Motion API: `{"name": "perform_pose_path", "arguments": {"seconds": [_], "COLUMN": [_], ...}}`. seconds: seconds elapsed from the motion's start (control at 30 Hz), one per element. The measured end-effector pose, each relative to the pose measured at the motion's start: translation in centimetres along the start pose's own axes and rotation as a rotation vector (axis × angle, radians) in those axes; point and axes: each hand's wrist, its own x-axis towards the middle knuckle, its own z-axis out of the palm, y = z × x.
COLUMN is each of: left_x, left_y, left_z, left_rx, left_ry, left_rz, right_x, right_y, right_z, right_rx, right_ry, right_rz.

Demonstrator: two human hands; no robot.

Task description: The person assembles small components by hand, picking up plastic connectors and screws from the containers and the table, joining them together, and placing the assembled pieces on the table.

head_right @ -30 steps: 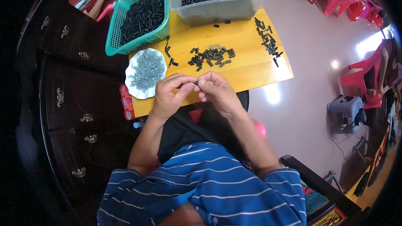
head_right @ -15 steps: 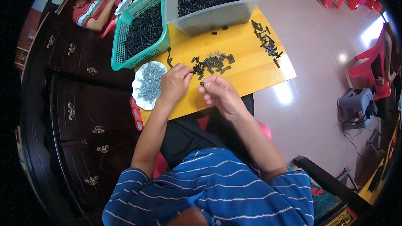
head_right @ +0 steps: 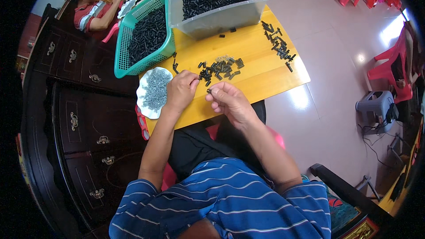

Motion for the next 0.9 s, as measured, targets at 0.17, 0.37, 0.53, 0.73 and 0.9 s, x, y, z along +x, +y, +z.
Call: {"name": "perform_pose_path", "arguments": {"seconds": [0.17,0.37,0.53,0.73,0.9], "left_x": [-0.1,-1.0,-2.4,-3.1,-2.9], "left_y": [0.1,2.3,3.2,4.0,4.9], "left_z": [-0.5,-3.5,-4.4,-4.5,-5.6], "left_rx": [0.034,-0.351,-0.777,-0.897,-0.784], "left_ry": [-0.036,-0.023,-0.034,-0.013,-0.068], "left_rz": [-0.024,-0.165,-0.29,-0.265,-0.207], "right_x": [0.0,-0.1,-0.2,-0.1,-0.1], "right_y": [0.0,0.2,0.4,0.7,0.9], "right_z": [0.1,0.1,0.2,0.3,0.2], "right_rx": [-0.007,-0.015,-0.105,-0.184,-0.228], "right_ry": [-0.005,0.004,-0.021,0.01,0.002], "right_rz": [0.0,-0.004,-0.031,-0.032,-0.051]}}
